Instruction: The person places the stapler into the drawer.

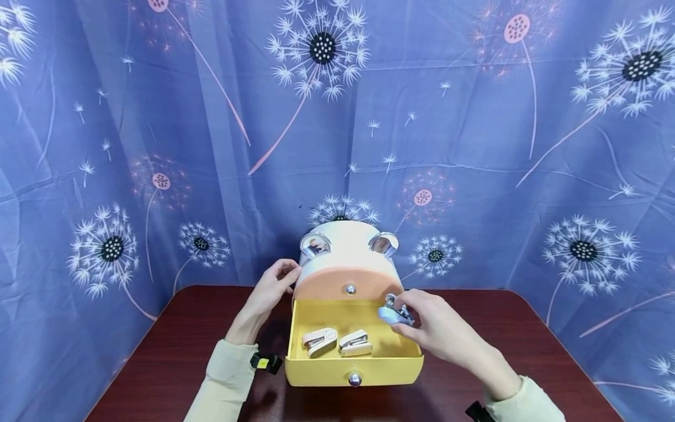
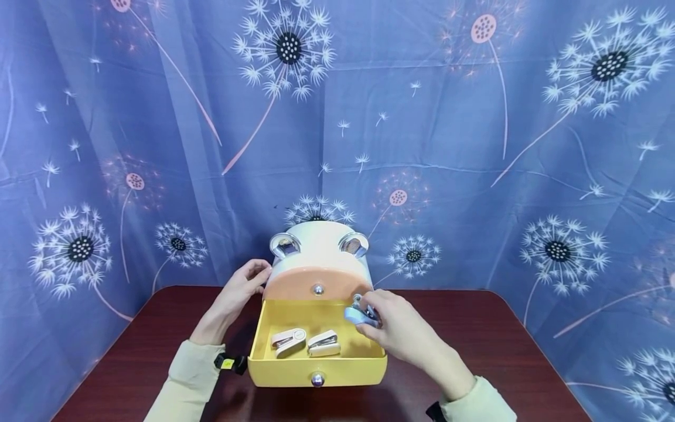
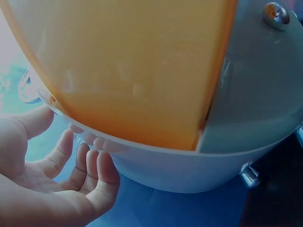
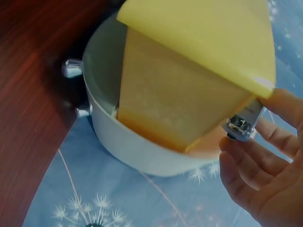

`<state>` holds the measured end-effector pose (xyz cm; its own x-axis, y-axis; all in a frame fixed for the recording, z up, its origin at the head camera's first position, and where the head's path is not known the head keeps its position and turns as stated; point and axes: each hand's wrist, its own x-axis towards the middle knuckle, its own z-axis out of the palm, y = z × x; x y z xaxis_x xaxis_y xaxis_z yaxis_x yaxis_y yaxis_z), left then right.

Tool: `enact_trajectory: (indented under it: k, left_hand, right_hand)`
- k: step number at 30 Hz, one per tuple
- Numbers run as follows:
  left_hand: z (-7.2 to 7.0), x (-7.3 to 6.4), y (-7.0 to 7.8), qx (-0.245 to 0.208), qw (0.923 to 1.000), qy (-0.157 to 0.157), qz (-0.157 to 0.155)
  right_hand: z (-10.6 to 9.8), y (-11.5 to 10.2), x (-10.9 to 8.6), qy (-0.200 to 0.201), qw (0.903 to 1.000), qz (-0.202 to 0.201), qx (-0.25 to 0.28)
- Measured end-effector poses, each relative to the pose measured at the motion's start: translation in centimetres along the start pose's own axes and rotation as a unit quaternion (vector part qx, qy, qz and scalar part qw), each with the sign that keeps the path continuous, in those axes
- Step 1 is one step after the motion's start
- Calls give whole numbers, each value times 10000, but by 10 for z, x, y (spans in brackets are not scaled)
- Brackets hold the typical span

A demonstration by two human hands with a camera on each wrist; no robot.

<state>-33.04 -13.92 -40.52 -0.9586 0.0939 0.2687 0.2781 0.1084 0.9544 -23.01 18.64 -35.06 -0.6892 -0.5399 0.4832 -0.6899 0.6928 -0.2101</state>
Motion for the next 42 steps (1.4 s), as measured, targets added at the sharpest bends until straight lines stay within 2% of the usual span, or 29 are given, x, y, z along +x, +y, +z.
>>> enact_trajectory:
  k: [4,9,16,24,26,31,33,42]
  left_hand:
    - [1,-1,1,24,10000,-48,-40]
    - [1,0,1,2,10000,-44,-23]
    - [1,0,0,8,10000,-34,22]
    - [0,1,2,-9,10000,-19,21]
    - [1,-2,8,-30,10000,-42,-17]
    - [1,-3,7,-2,10000,-56,-39]
    - [-1,0,-1,-4,10000,-19,2]
    - [-1,1,0,45,10000,-10,-20]
  right_hand:
    - [9,-4,6,-336,9990,-272,-99]
    - [23,-5,16,-574,9965,-539,-271]
    - [42,-6,26,-1237,9881,-431,-802]
    - [52,-10,32,-1021,9847,-395,-1355]
    - [56,-9,33,-1047,9816,-431,-1539]
    - [63,-6,36,-1199,9745,-387,-1858]
    - [65,-6,37,-1216,9732,-337,-1922]
    - [66,-8,37,-1384,9662,-172,-2169]
